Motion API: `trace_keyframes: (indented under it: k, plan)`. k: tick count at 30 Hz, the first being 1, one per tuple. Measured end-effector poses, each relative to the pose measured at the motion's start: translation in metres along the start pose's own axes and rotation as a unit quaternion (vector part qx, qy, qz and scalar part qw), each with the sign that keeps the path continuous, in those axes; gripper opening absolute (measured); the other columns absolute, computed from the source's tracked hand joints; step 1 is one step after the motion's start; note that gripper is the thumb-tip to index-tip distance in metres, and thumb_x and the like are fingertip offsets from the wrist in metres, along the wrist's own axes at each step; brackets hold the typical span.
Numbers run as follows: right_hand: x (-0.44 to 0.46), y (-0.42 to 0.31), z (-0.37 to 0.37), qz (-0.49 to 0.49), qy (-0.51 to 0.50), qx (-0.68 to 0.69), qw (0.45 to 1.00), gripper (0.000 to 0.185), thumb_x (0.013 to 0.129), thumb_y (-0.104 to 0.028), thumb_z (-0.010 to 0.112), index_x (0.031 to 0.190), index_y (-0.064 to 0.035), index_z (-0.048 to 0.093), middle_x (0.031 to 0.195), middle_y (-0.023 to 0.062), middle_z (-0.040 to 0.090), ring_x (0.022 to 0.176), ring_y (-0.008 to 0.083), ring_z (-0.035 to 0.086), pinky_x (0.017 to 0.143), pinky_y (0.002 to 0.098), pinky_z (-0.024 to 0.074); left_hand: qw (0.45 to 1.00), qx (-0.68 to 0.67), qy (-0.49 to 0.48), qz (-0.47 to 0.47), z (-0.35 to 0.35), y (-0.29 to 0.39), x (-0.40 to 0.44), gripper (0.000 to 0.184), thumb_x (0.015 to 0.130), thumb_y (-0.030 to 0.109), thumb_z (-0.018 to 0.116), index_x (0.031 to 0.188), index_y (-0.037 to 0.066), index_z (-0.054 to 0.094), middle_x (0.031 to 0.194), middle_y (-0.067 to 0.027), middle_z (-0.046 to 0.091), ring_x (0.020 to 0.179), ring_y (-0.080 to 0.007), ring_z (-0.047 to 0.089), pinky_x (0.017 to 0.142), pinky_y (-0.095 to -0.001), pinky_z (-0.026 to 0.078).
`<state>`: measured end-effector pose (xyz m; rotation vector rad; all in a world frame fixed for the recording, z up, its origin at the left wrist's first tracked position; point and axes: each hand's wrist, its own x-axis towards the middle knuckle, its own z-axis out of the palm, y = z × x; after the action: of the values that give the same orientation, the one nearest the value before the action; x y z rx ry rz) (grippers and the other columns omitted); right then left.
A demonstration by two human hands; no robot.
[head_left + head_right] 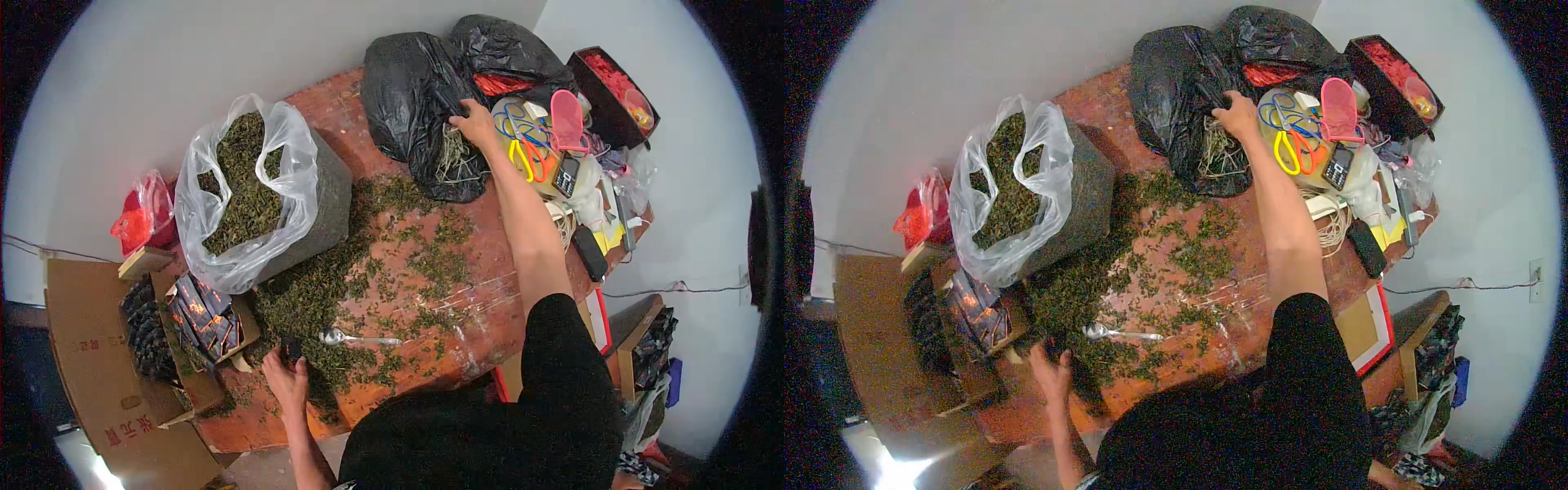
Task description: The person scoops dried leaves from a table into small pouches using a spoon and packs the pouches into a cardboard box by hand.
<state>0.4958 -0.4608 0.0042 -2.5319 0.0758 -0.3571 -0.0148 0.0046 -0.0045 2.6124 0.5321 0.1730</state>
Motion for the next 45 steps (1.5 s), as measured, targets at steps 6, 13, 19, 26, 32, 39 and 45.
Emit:
trace_keyframes:
  k: [6,13,19,26,32,39,45]
  plan:
    - [-0.001,0.014,-0.013,0.138,-0.014,0.315,0.939,0.068,0.080,-0.041,0.081,0.133,-0.0029,0.062,0.122,0.0168,0.066,0.104,0.0288,0.067,0.089,0.0374,0.0534,1.000,0.024,0.014,-0.003,0.004,-0.001,-0.001,0.055,0.079,0.017,0.076,0.127,-0.001,0.053,0.116,-0.0218,0.056,0.109,-0.0439,0.052,0.095,-0.0523,0.042]
    - [-0.025,0.010,-0.032,0.169,-0.032,0.601,0.780,0.037,0.101,-0.027,0.063,0.127,-0.0025,0.057,0.109,0.0112,0.064,0.087,0.0215,0.066,0.071,0.0355,0.0589,0.999,0.041,-0.010,-0.010,0.004,-0.008,-0.001,0.058,0.081,0.017,0.076,0.130,-0.003,0.052,0.120,-0.0219,0.055,0.112,-0.0433,0.052,0.097,-0.0527,0.042]
    - [-0.074,-0.002,-0.052,0.211,-0.047,0.708,0.672,0.036,0.105,-0.029,0.051,0.121,0.0033,0.055,0.111,0.0195,0.063,0.092,0.0317,0.065,0.080,0.0437,0.0588,0.999,0.031,0.005,0.015,0.007,-0.011,-0.001,0.057,0.083,0.020,0.075,0.129,-0.002,0.052,0.120,-0.0215,0.055,0.114,-0.0437,0.051,0.099,-0.0522,0.042]
    - [-0.167,0.016,-0.054,0.277,-0.076,0.691,0.663,0.037,0.108,-0.034,0.045,0.124,-0.0019,0.054,0.106,0.0165,0.067,0.087,0.0282,0.067,0.076,0.0430,0.0585,0.999,0.019,0.013,0.030,0.009,-0.019,-0.001,0.059,0.084,0.028,0.076,0.128,-0.003,0.053,0.119,-0.0223,0.055,0.113,-0.0439,0.053,0.099,-0.0512,0.042]
    - [-0.235,0.034,-0.052,0.305,-0.067,0.639,0.703,0.035,0.109,-0.036,0.044,0.116,-0.0028,0.054,0.104,0.0163,0.067,0.083,0.0270,0.068,0.072,0.0401,0.0590,0.999,0.007,0.010,0.032,0.008,-0.017,0.000,0.060,0.085,0.030,0.076,0.128,-0.005,0.053,0.118,-0.0224,0.055,0.112,-0.0439,0.053,0.099,-0.0509,0.042]
    - [-0.269,0.044,-0.065,0.325,-0.071,0.624,0.707,0.034,0.109,-0.037,0.046,0.121,-0.0051,0.049,0.102,0.0160,0.065,0.084,0.0295,0.068,0.071,0.0412,0.0595,0.999,-0.002,0.012,0.032,0.004,-0.008,0.002,0.055,0.081,0.018,0.078,0.127,-0.003,0.054,0.117,-0.0215,0.056,0.111,-0.0430,0.054,0.097,-0.0504,0.043]
    - [-0.277,0.070,-0.059,0.356,-0.030,0.632,0.688,0.041,0.108,-0.038,0.045,0.128,-0.0018,0.039,0.110,0.0233,0.055,0.094,0.0390,0.067,0.075,0.0492,0.0616,0.999,-0.002,0.010,0.030,0.004,-0.013,0.003,0.054,0.081,0.016,0.079,0.127,-0.001,0.055,0.120,-0.0211,0.058,0.113,-0.0429,0.054,0.098,-0.0495,0.043]
